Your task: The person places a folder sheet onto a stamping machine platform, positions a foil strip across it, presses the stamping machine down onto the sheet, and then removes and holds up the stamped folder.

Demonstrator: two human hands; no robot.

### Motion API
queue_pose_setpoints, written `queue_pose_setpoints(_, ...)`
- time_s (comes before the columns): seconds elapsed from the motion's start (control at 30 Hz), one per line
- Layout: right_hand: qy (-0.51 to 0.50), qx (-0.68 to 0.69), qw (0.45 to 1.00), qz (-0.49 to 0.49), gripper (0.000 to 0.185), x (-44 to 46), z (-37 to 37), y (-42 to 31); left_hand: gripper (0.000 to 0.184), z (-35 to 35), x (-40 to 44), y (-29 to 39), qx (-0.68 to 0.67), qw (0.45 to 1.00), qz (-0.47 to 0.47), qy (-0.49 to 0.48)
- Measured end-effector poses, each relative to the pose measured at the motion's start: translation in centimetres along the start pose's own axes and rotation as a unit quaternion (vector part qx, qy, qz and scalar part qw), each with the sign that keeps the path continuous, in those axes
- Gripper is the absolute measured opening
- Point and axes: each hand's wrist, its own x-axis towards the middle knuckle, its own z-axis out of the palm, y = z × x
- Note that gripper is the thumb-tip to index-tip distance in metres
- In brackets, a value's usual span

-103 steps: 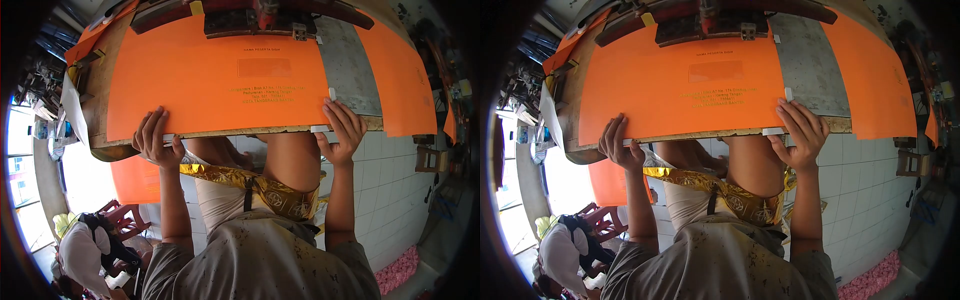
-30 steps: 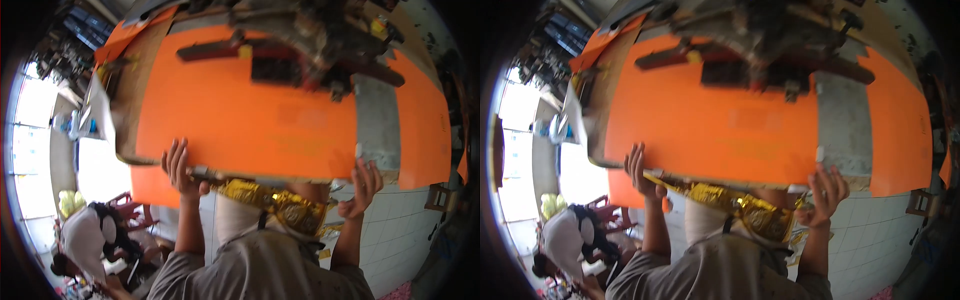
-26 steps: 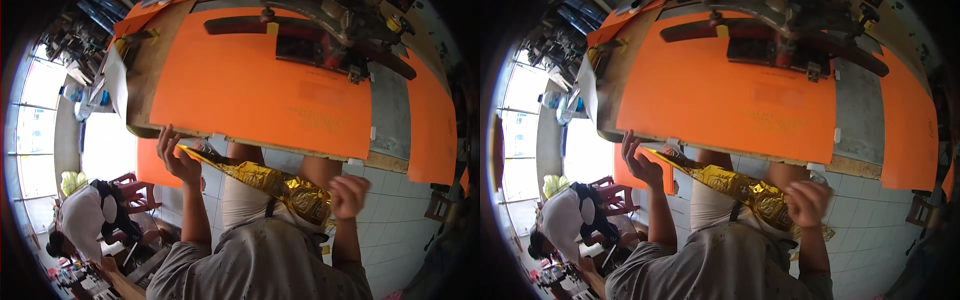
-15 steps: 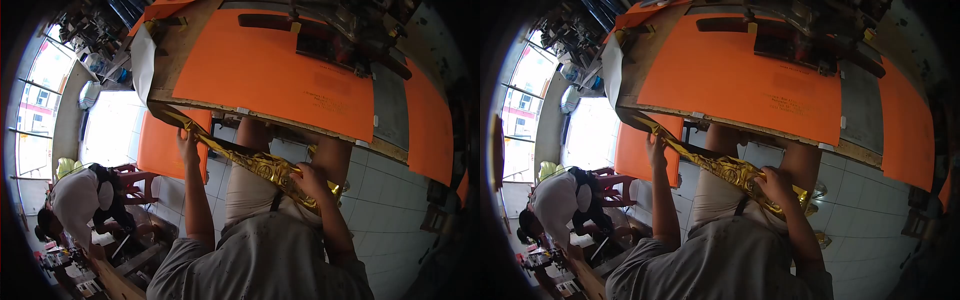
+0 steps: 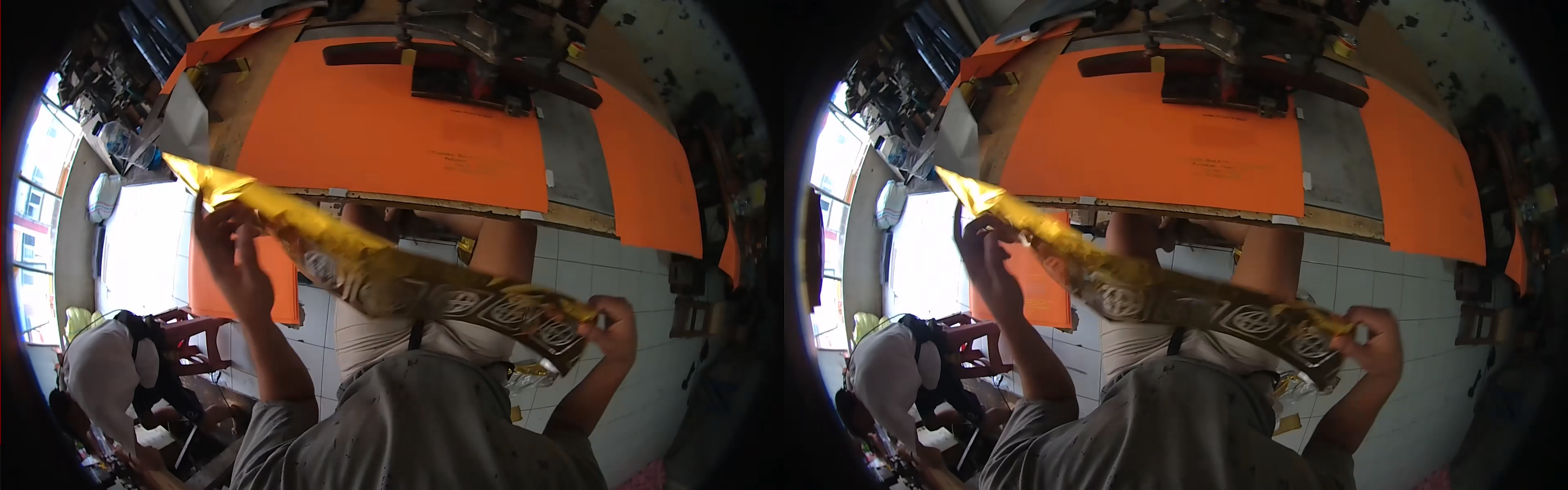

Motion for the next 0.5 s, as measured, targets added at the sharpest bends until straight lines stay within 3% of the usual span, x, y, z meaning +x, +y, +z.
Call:
queue_pose_setpoints(0.07, 0.048, -0.005, 0.999, -0.025, 0.043, -0.7, -3.0, 1.2, 0.056, 2.7, 1.0, 1.2, 0.087, 0.994, 0.035, -0.063)
queue_pose_setpoints(0.17, 0.07, 0.046, 0.994, 0.074, 0.039, -0.6, -6.3, 1.5, 0.044, 5.2, 3.2, 1.0, 0.187, 0.967, 0.119, -0.123)
queue_pose_setpoints(0.37, 0.11, -0.066, 0.981, 0.148, 0.026, 2.7, -9.9, 0.0, 0.033, 7.2, 7.1, -1.6, 0.301, 0.918, 0.183, -0.181)
queue_pose_setpoints(0.47, 0.126, -0.101, 0.982, 0.102, 0.025, 4.8, -11.7, 1.1, 0.032, 7.7, 8.9, -3.5, 0.331, 0.894, 0.249, -0.17)
queue_pose_setpoints(0.5, 0.126, -0.117, 0.98, 0.095, 0.025, 5.7, -12.3, 1.4, 0.037, 7.7, 9.5, -3.3, 0.334, 0.895, 0.216, -0.202)
